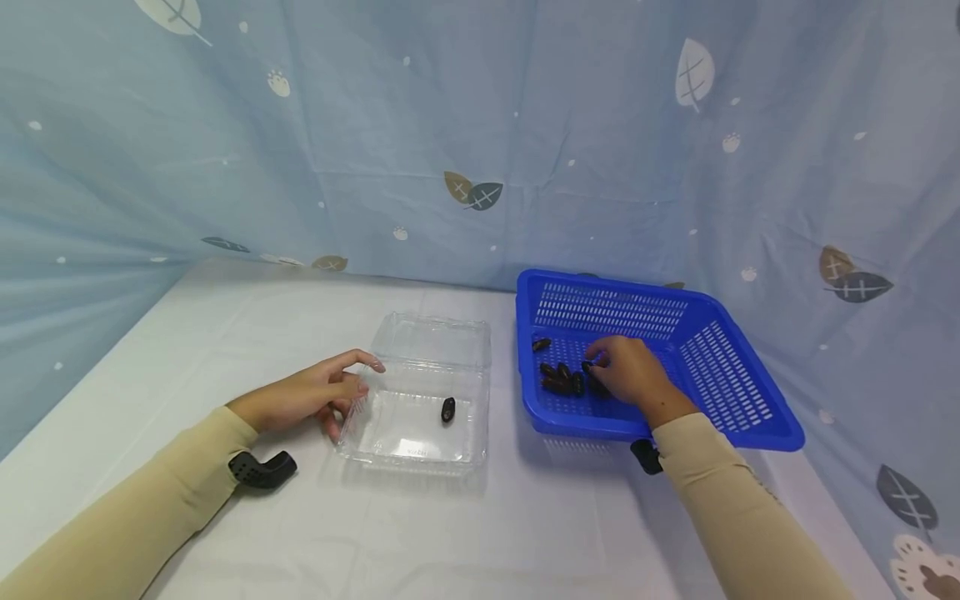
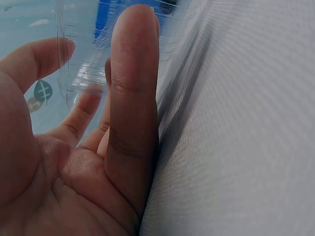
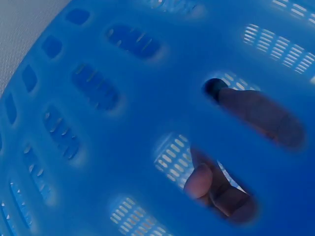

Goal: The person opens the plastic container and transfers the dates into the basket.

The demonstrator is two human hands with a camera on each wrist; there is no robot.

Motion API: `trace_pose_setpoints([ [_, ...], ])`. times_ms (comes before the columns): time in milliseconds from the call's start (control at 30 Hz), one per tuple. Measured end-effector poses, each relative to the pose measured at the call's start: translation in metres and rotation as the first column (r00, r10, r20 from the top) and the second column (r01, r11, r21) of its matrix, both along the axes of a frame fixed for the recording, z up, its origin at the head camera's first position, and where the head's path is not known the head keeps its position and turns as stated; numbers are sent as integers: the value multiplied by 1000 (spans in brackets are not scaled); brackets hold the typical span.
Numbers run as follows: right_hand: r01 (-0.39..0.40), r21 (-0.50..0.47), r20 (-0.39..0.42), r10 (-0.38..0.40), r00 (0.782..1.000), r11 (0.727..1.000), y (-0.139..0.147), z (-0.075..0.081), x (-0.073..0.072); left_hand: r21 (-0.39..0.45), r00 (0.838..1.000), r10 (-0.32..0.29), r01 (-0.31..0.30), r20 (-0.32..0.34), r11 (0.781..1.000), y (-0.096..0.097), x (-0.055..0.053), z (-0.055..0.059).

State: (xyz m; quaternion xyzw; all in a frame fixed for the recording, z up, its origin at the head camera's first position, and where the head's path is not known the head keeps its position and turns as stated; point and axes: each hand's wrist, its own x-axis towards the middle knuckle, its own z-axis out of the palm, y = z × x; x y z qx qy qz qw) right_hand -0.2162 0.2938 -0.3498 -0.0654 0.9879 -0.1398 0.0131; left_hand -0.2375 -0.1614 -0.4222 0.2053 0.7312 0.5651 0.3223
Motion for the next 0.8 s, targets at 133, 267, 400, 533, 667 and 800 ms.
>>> trace_pose_setpoints([
  [133, 2, 15, 24, -3, 1000, 1000, 0, -1, -1, 6, 1000, -1, 1, 1, 1000, 0, 0, 1],
  [267, 15, 17, 53, -16, 998, 1000, 0, -2, -1, 7, 1000, 0, 0, -4, 1000, 0, 0, 0],
  [400, 15, 20, 48, -16, 999, 1000, 1, -1, 0, 12, 1000, -2, 2, 0, 1000, 0, 1, -1],
  [533, -4, 7, -15, 5, 1000, 1000, 0, 5, 4, 13, 1000, -4, 4, 8, 1000, 0, 1, 0],
  [667, -39, -39, -117, 34, 993, 998, -9, 16, 13, 9, 1000, 2, -2, 15, 1000, 0, 1, 0],
  [800, -95, -98, -225, 71, 972, 991, -29, 28, 23, 9, 1000, 1, -1, 9, 1000, 0, 0, -1],
])
